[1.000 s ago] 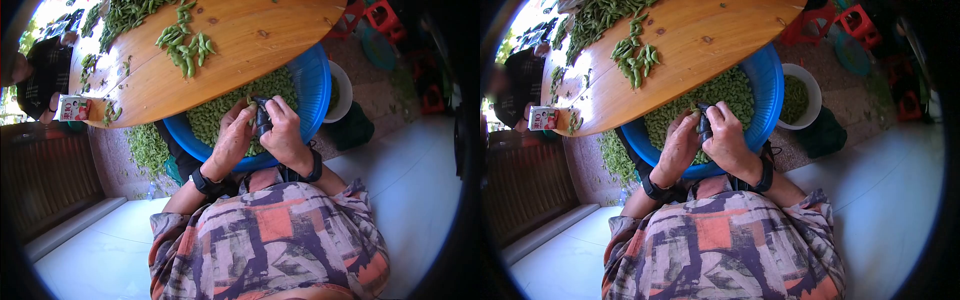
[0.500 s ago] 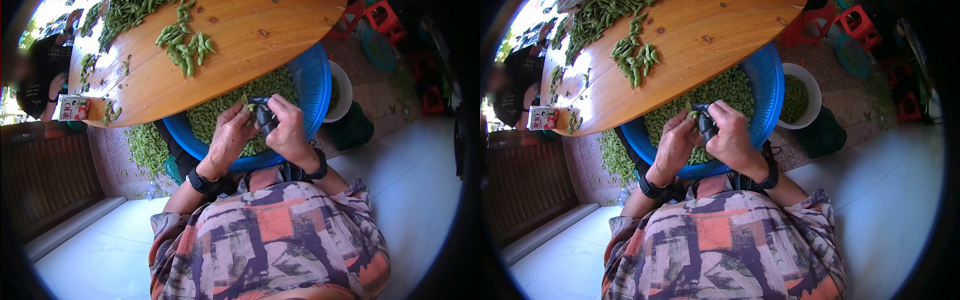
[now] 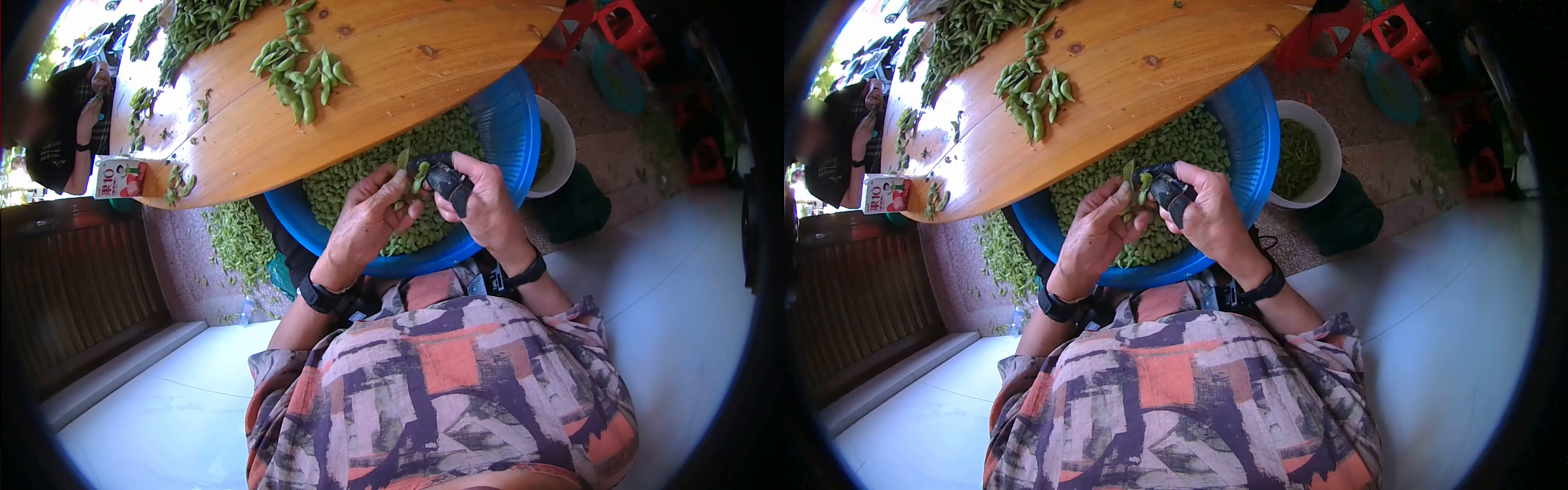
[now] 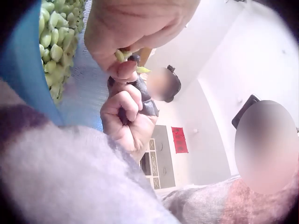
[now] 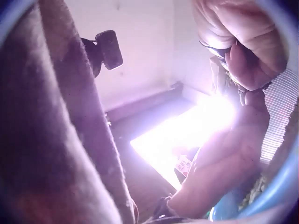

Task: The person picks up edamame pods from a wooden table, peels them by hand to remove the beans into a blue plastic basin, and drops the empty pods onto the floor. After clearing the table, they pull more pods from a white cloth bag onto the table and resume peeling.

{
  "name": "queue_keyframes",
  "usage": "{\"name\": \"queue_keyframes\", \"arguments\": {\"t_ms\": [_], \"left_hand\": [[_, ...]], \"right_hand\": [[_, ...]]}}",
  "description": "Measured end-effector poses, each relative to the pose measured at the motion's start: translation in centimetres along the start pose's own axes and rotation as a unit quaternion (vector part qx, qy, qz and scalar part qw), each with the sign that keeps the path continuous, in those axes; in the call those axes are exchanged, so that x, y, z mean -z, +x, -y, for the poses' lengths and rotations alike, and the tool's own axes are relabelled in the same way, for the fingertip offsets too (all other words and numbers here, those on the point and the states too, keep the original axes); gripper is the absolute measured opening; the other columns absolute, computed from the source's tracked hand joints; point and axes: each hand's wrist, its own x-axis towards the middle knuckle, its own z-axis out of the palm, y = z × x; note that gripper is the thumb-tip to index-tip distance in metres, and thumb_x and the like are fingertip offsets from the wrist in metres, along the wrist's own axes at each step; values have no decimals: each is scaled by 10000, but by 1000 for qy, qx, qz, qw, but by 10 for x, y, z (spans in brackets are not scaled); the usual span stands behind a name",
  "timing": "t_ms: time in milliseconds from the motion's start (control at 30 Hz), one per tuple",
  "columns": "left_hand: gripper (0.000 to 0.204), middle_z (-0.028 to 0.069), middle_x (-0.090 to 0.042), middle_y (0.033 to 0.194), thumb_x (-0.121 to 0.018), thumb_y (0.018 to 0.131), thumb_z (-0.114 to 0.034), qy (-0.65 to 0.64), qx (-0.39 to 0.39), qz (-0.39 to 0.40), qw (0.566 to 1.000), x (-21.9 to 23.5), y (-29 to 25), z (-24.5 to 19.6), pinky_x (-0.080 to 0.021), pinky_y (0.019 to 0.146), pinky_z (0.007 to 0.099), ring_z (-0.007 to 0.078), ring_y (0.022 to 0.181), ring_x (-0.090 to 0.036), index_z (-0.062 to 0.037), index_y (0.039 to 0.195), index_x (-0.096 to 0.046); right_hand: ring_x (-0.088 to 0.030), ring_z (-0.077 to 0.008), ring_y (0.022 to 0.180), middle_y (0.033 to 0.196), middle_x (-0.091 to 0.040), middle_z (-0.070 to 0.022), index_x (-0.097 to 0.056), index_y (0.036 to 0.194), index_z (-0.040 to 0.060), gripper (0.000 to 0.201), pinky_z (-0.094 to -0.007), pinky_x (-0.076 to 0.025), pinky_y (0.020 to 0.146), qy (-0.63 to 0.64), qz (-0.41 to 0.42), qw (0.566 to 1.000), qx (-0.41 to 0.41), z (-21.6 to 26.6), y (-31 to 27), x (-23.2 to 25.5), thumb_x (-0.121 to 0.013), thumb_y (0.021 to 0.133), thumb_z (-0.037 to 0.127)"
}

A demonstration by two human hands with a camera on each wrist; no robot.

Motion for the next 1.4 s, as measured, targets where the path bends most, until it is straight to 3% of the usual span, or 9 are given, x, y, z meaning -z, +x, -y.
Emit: {"name": "queue_keyframes", "arguments": {"t_ms": [233,500,633,733,800,1067,1167,1233,1400], "left_hand": [[189,35,-639,833,-610,972,-228,130,0,29,991,15,2,2,-419,564,205,83,682,-562,-40,965,-609],[256,12,-593,730,-579,990,-267,252,8,58,966,9,-3,-4,-320,471,205,70,519,-453,-36,883,-610],[290,10,-579,692,-582,990,-287,204,-54,54,976,0,-2,7,-316,439,215,65,511,-459,-19,883,-611],[281,12,-595,723,-563,999,-283,220,-67,65,971,2,-2,9,-324,450,213,65,517,-458,-21,914,-620],[280,16,-607,748,-552,1004,-285,239,-62,68,967,1,-2,8,-326,462,211,67,522,-458,-25,932,-626],[251,25,-621,745,-561,999,-273,70,-13,66,995,-4,-1,5,-338,456,213,81,527,-482,-34,989,-635],[194,41,-622,755,-571,987,-213,96,-38,86,991,1,1,2,-313,456,208,92,505,-454,-32,988,-642],[187,42,-625,749,-571,986,-199,98,-29,86,991,6,0,-3,-312,449,210,93,494,-451,-26,982,-643],[191,43,-623,704,-570,986,-165,173,-40,23,984,6,-4,-1,-317,428,219,85,472,-452,-2,924,-646]], "right_hand": [[-546,-65,667,737,-575,-11,-633,1033,-44,550,-226,-436,580,-149,1,983,110,5,0,-2,-609,896,487],[-594,-148,735,821,-614,-95,-682,1079,0,316,-270,-470,659,-277,-61,946,160,8,2,-11,-613,778,-68],[-589,-133,720,810,-607,-47,-686,1056,-4,259,-264,-477,670,-256,-75,952,149,5,1,-14,-637,803,-28],[-550,-81,669,815,-595,4,-671,1081,-15,234,-228,-454,603,-127,-72,989,16,5,-1,-11,-647,857,46],[-488,-26,624,819,-579,31,-635,1138,-27,294,-178,-394,529,141,12,989,-36,-4,-1,4,-648,899,143],[-423,-11,572,728,-513,28,-573,1209,-40,417,-159,-333,489,266,60,962,-32,-10,5,12,-627,924,260],[-466,-21,601,742,-554,25,-604,1172,-39,353,-170,-374,522,170,11,985,-7,-4,0,1,-631,904,190],[-525,-47,655,793,-616,27,-643,1130,-14,277,-210,-436,583,-119,-61,989,66,6,-1,-9,-631,886,117],[-584,-87,731,843,-667,-35,-669,1111,28,267,-261,-476,657,-223,-52,971,62,10,-2,-11,-632,846,12]]}}
